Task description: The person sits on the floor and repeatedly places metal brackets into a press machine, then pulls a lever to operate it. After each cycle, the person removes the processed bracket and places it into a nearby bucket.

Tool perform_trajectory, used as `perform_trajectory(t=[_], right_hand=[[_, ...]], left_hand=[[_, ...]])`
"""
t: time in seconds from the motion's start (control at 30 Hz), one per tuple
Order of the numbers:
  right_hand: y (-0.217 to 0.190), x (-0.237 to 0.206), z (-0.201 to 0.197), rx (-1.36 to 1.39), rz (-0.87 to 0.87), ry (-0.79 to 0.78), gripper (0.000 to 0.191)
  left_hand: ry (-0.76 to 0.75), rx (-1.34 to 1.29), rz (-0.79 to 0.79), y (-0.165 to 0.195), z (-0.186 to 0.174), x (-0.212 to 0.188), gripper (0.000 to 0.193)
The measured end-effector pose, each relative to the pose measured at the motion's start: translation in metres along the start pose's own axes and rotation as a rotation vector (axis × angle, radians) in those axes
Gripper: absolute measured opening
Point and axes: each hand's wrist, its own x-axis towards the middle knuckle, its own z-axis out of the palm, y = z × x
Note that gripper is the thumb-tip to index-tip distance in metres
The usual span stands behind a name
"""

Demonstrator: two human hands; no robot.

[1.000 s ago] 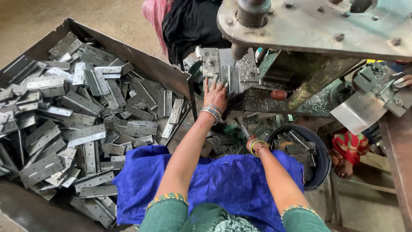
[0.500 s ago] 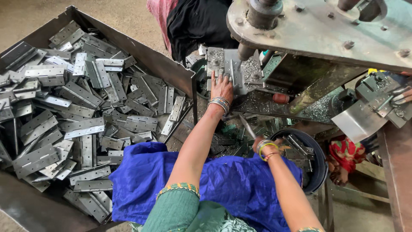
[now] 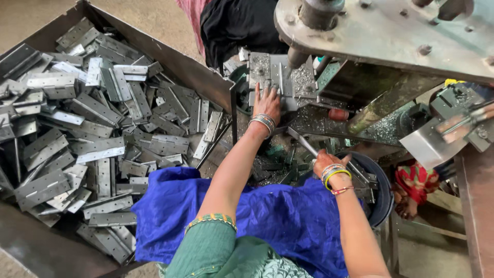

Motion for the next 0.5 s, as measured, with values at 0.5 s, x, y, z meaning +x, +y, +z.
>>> perform_trajectory(t=[0.5], right_hand=[[-0.047,0.038,0.072,-0.459,-0.445,-0.167,0.037]], left_hand=[[0.132,0.045,0.026,0.006,-0.001,0.008,0.046]])
